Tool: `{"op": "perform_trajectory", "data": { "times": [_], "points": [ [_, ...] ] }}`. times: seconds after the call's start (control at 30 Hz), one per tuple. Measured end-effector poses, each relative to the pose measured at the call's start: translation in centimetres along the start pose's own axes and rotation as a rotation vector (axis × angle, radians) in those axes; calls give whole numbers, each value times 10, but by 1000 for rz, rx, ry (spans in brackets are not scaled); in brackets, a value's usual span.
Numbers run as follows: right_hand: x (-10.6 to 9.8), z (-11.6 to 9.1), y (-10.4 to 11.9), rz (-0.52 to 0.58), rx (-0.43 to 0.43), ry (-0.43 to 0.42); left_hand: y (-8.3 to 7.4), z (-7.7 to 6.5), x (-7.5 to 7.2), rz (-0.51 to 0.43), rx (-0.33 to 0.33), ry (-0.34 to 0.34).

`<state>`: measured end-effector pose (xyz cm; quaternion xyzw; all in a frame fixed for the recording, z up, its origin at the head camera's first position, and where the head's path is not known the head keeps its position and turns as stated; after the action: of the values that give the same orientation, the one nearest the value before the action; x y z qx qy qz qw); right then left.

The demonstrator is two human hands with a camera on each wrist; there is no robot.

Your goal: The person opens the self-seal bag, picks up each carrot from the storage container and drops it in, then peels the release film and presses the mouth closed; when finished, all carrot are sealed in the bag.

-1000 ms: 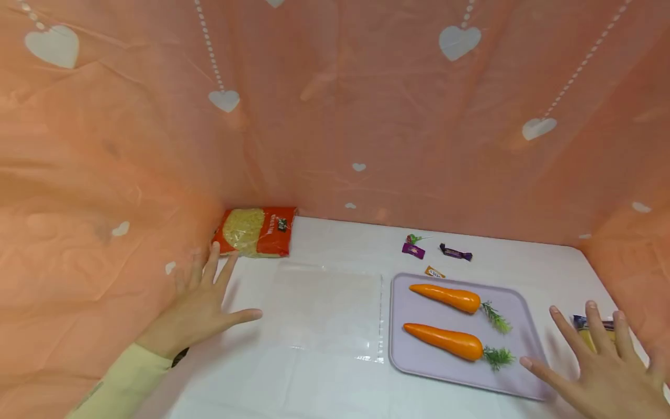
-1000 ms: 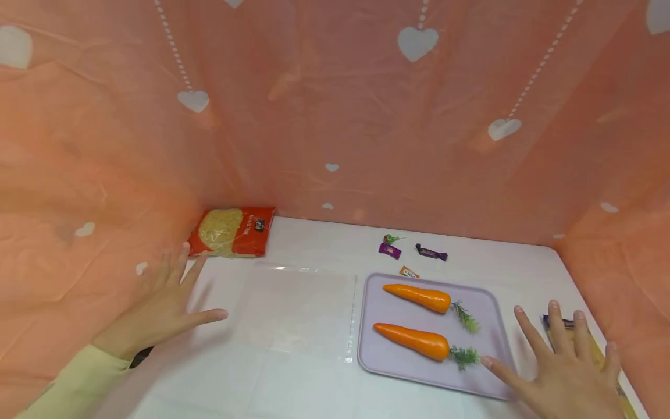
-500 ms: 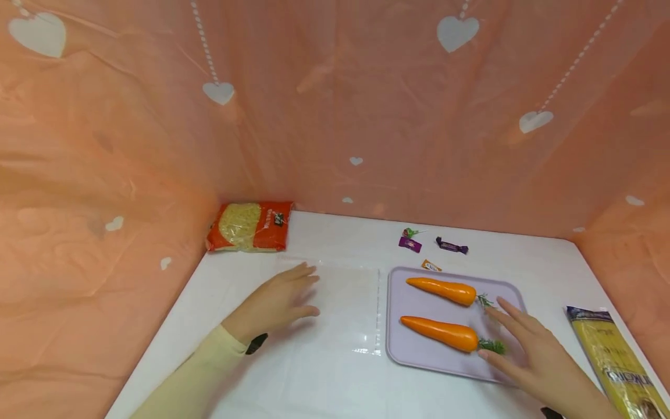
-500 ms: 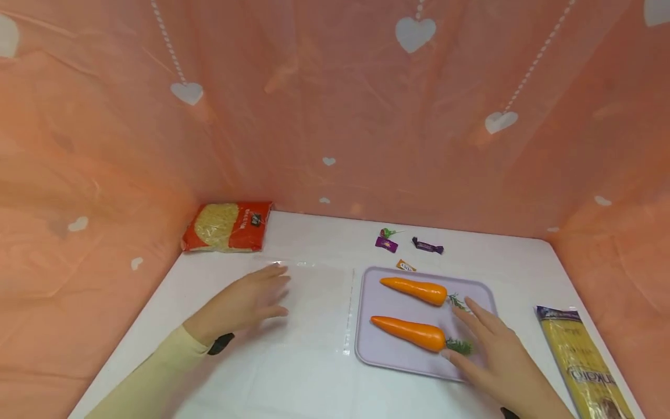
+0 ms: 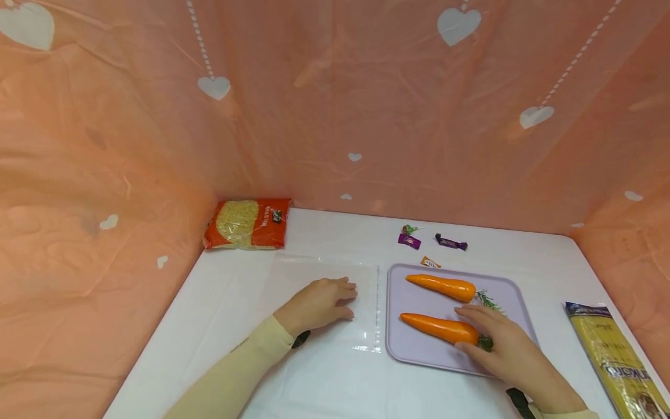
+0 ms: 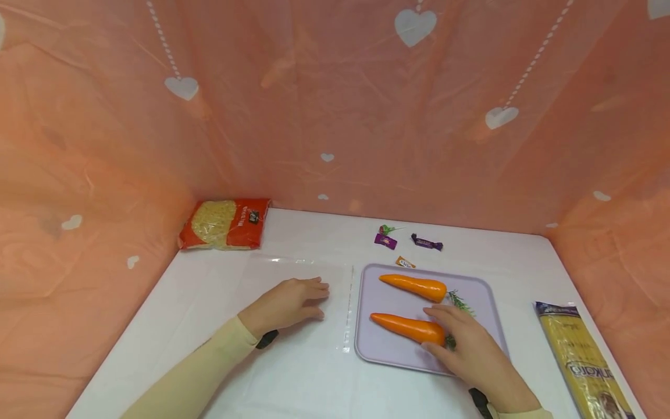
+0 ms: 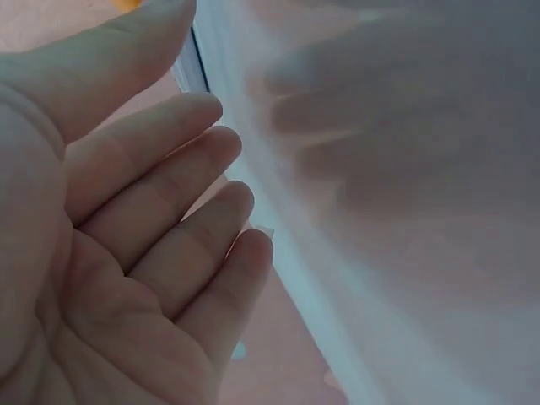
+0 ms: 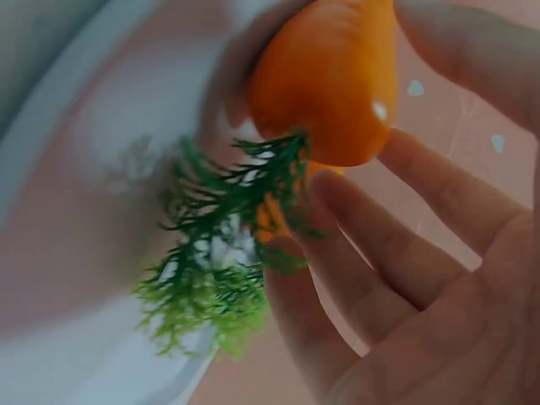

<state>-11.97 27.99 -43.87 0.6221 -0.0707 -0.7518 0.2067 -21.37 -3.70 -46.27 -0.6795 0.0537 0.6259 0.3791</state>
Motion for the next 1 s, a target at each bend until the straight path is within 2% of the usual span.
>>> {"op": "perform_trajectory", "data": {
  "times": [0.17,0.3,0.4,0.57,0.7,0.87,1.0],
  "points": [
    [7,-1,-6,-7,74,52,-1,-2,6,13,12,-14],
    [9,-1,-9,4,104,64,-2,-1,8,36,44,-69],
    [8,3,-8,13,109,64,-4,0,6,60,94,-118],
    [1,18,3,70,38,-13,-4,-1,0,59,138,-172],
    [-4,36,16,99,-26,-56,-2,-2,-6,54,126,-176],
    [-3,55,31,108,-79,-71,-2,-1,-12,55,108,-167],
    [3,62,37,134,-83,-55,-5,0,-18,51,121,-184]
  ]
}}
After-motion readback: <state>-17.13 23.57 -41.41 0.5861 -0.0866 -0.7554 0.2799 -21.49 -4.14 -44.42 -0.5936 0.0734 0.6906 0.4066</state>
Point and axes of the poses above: each hand's wrist, its own z-axis towards the middle knuckle, its own x-axis out of the palm, y = z × x, the point moved 6 cm from there along z, towards the middle knuckle, and after that the axes turned 9 degrees about -y, right-handed, at the moved point
